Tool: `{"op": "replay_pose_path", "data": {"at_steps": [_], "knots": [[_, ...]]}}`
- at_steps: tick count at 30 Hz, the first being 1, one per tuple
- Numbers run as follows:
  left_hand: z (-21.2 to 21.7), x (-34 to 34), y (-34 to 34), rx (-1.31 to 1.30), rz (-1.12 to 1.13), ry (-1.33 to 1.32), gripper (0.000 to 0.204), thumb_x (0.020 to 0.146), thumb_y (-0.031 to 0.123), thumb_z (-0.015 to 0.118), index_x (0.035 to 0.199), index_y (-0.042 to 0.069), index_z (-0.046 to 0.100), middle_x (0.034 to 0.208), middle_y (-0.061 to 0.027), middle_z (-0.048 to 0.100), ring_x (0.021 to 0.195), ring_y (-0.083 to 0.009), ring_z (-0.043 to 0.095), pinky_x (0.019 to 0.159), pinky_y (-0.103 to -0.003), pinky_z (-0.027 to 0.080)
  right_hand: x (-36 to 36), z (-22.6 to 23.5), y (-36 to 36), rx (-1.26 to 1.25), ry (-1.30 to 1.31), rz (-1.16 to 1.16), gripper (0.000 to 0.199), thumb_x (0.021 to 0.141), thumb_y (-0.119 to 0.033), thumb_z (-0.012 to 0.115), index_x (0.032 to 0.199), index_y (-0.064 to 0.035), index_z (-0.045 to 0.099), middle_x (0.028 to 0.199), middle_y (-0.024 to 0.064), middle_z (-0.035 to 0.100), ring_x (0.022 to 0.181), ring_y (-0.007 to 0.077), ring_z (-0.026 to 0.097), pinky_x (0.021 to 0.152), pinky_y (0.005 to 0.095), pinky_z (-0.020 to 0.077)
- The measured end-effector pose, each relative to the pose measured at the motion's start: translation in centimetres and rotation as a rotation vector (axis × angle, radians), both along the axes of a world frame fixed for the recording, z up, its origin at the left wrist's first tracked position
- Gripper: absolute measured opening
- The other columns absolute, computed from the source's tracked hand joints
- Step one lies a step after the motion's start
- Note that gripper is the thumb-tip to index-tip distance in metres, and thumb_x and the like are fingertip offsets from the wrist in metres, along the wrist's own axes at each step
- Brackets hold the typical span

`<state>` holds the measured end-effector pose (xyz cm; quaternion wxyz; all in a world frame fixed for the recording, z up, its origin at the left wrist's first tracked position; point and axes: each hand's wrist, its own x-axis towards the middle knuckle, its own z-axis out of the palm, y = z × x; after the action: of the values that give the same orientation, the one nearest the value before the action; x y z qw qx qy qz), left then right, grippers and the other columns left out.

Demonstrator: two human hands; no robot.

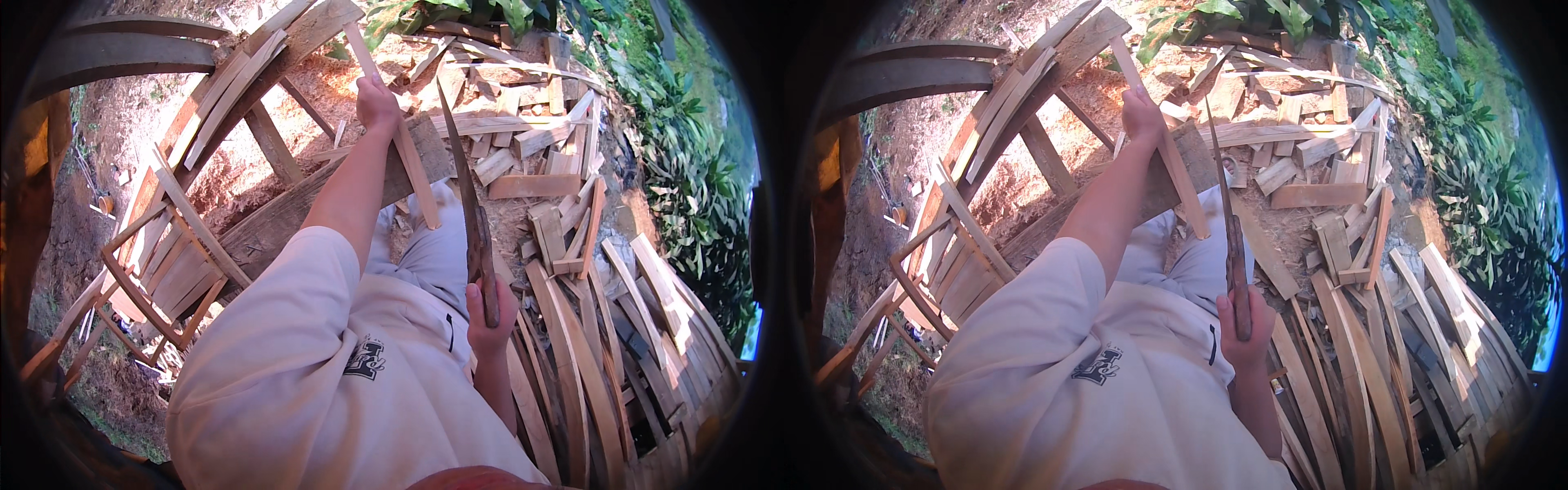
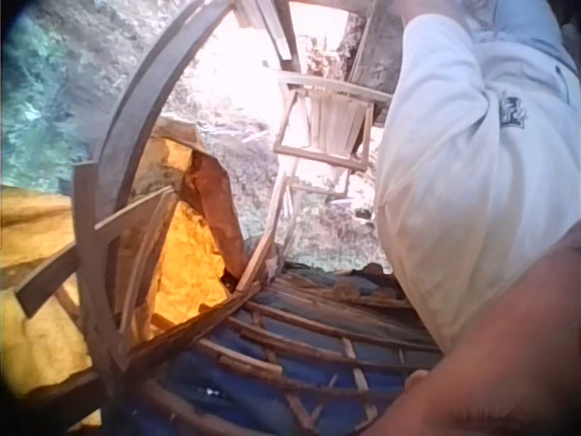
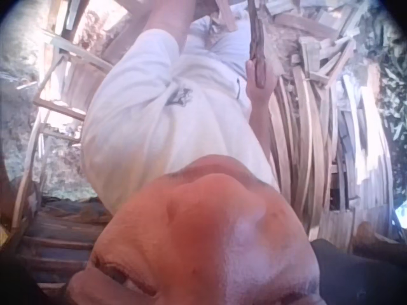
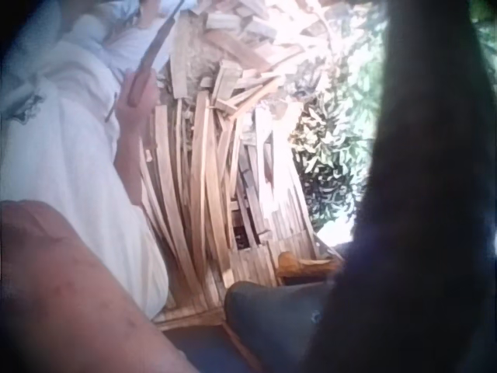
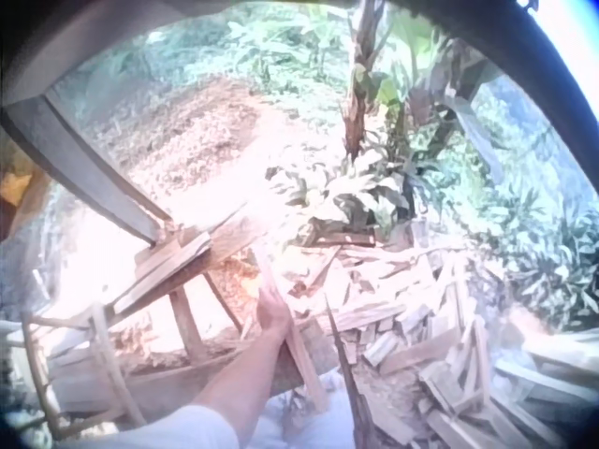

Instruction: The person uses a machete to split thin wooden planks into smaller pieces. They repeatedly position each plank on a wooden frame and strike it with the blade, then set the split pieces aside. The process continues with multiple planks in an outdoor area with scattered wood debris.

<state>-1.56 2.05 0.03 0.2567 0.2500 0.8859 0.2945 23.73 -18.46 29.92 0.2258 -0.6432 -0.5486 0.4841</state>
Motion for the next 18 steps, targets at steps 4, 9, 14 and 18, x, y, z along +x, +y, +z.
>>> {"op": "replay_pose_path", "data": {"at_steps": [4,9,14,18], "knots": [[-1.2,-0.8,0.0,0.046,0.033,0.012,0.04,0.113,0.037,0.038,0.106,0.001,0.053,0.089,-0.0243,0.071,0.086,-0.0449,0.07,0.077,-0.056,0.051,-0.4,0.3,1.7,-0.017,0.062,0.006,0.018,0.102,-0.014,0.068,0.092,-0.0019,0.06,0.066,-0.0012,0.054,0.057,0.0061,0.047,0.052,0.0246,0.0362],[-3.3,-2.9,-0.2,0.263,-0.024,-0.187,0.04,0.111,0.033,0.048,0.094,-0.001,0.06,0.082,-0.0212,0.068,0.074,-0.0332,0.066,0.071,-0.048,0.049,-1.7,-0.8,3.7,-0.085,0.184,-0.024,0.017,0.102,-0.01,0.066,0.089,-0.0014,0.059,0.064,0.0019,0.053,0.054,0.0087,0.047,0.051,0.0278,0.0359],[-3.3,-6.9,1.9,0.145,-0.081,-0.448,0.04,0.106,0.036,0.06,0.102,-0.003,0.061,0.079,-0.0144,0.069,0.077,-0.0252,0.069,0.074,-0.04,0.054,-3.3,-0.8,5.2,-0.163,0.172,-0.034,0.013,0.102,-0.008,0.067,0.093,-0.0011,0.061,0.065,0.0012,0.051,0.056,0.0069,0.045,0.052,0.0281,0.0356],[-3.6,-8.6,8.0,0.216,0.191,-0.322,0.045,0.106,0.038,0.061,0.112,-0.006,0.055,0.084,-0.0164,0.07,0.071,-0.0258,0.07,0.072,-0.04,0.057,-3.4,-0.3,5.4,-0.216,0.218,-0.043,0.013,0.102,-0.008,0.067,0.093,-0.001,0.061,0.065,0.0014,0.052,0.055,0.0074,0.045,0.051,0.0283,0.0354]]}}
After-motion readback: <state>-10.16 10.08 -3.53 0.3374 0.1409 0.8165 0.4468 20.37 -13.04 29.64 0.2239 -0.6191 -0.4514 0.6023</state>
